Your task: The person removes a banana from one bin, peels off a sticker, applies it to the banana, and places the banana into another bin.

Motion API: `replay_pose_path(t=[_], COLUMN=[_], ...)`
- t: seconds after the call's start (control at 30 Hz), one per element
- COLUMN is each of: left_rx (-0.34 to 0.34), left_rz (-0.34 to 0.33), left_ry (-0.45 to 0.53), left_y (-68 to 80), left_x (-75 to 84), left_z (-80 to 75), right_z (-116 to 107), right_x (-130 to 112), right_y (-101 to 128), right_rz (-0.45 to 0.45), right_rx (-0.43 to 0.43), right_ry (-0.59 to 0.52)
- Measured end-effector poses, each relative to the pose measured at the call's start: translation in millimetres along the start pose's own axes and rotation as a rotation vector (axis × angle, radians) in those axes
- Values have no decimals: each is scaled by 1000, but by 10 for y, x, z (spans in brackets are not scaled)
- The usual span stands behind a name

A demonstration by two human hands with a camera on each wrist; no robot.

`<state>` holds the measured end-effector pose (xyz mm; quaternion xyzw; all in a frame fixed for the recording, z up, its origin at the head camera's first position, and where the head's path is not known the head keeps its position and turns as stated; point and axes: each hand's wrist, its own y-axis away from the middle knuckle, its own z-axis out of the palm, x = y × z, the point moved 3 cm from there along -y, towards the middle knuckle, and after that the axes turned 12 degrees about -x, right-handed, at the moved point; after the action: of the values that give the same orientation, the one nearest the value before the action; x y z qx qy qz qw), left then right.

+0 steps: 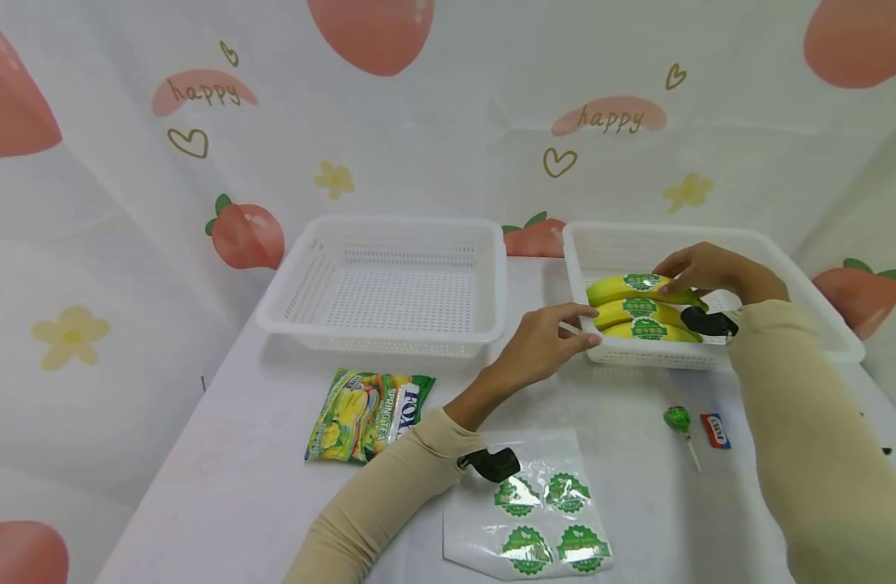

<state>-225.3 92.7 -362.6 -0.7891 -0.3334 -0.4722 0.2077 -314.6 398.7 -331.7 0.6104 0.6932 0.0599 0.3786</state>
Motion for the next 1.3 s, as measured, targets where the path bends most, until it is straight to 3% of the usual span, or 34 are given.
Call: replay_pose_path(t=[0.4,0.63,0.77,1.07,1.2,1.3], left_rx=[-4,-7,-11,-9,-11,-32], left_rz=[28,35,39,42,41,46], left_ry=[-10,-12,-15,-28,-95,-204], left_y=[-7,-15,-18,-17,19,93], left_x=[4,1,-2,-14,-2,30], left_z=[11,23,25,25,29,30], right_z=[28,97,98,98,204,305], right_x=[-17,9,2,-126,-235,-294], right_y=[-101,-96,-78,150,362,519], right_rz=[35,51,36,-71,-114,-114], right_rx=[-60,-170,-188,-38,81,149], right_ry=[-5,-60,-94,47,137,178])
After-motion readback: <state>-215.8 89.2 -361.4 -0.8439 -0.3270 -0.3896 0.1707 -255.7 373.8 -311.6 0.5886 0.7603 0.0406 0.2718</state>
